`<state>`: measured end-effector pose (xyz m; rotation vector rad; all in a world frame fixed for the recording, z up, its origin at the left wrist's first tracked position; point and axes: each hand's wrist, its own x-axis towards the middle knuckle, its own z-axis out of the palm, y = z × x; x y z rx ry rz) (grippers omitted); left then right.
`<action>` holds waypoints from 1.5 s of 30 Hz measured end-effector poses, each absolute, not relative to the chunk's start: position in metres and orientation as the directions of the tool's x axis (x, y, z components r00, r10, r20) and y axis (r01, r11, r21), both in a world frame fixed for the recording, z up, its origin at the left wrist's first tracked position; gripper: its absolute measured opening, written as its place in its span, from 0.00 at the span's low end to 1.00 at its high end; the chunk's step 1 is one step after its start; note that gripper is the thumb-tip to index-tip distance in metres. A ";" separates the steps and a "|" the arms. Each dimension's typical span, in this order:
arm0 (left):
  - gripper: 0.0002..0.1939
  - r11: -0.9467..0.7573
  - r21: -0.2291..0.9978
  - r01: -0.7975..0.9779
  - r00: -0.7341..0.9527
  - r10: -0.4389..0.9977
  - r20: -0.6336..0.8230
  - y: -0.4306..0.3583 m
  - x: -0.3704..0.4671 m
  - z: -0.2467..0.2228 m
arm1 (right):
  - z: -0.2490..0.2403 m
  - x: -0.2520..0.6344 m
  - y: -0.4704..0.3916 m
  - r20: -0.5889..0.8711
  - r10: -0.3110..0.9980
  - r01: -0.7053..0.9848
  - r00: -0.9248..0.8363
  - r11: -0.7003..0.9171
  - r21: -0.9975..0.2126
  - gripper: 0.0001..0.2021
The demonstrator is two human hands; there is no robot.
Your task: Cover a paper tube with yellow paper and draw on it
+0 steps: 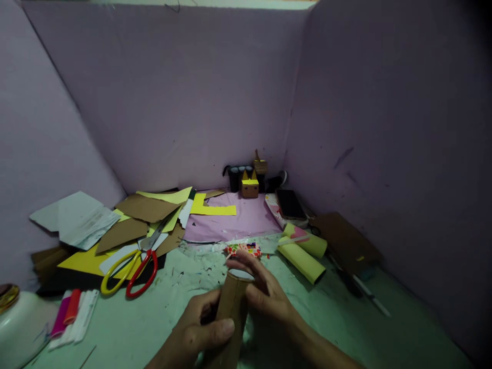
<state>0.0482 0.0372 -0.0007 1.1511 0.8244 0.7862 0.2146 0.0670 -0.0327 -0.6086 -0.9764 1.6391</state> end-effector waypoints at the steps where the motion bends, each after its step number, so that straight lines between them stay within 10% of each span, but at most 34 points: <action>1: 0.28 0.273 0.952 -0.135 0.451 0.873 -0.186 0.037 0.047 0.000 | -0.031 0.216 0.069 0.090 0.979 -0.567 -0.184 -0.031 -0.823 0.34; 5: 0.26 0.451 0.851 -0.267 0.353 0.868 -0.349 0.037 0.044 -0.002 | -0.017 0.228 0.074 -0.020 0.993 -0.606 0.115 0.055 -0.794 0.14; 18: 0.35 0.458 0.856 -0.239 0.425 0.842 -0.332 0.046 0.040 -0.011 | -0.011 0.233 0.073 0.034 0.972 -0.261 0.232 0.096 -0.961 0.19; 27: 0.34 0.417 0.904 -0.098 0.458 0.825 -0.331 0.048 0.034 -0.007 | -0.011 0.235 0.071 0.033 0.940 -0.316 -0.339 -0.080 -0.945 0.31; 35: 0.34 0.443 0.894 -0.062 0.441 0.816 -0.373 0.047 0.035 0.001 | -0.008 0.228 0.068 -0.021 0.923 -0.201 -0.385 -0.106 -0.974 0.35; 41: 0.28 0.183 0.931 -0.315 -0.141 0.961 -0.237 0.051 0.027 0.004 | -0.005 0.230 0.070 -0.035 0.999 -0.332 0.033 -0.023 -0.943 0.33; 45: 0.21 -0.100 0.984 -0.145 -0.278 0.959 0.057 0.050 0.017 -0.005 | -0.007 0.234 0.072 -0.015 0.987 -0.356 0.161 0.044 -0.933 0.32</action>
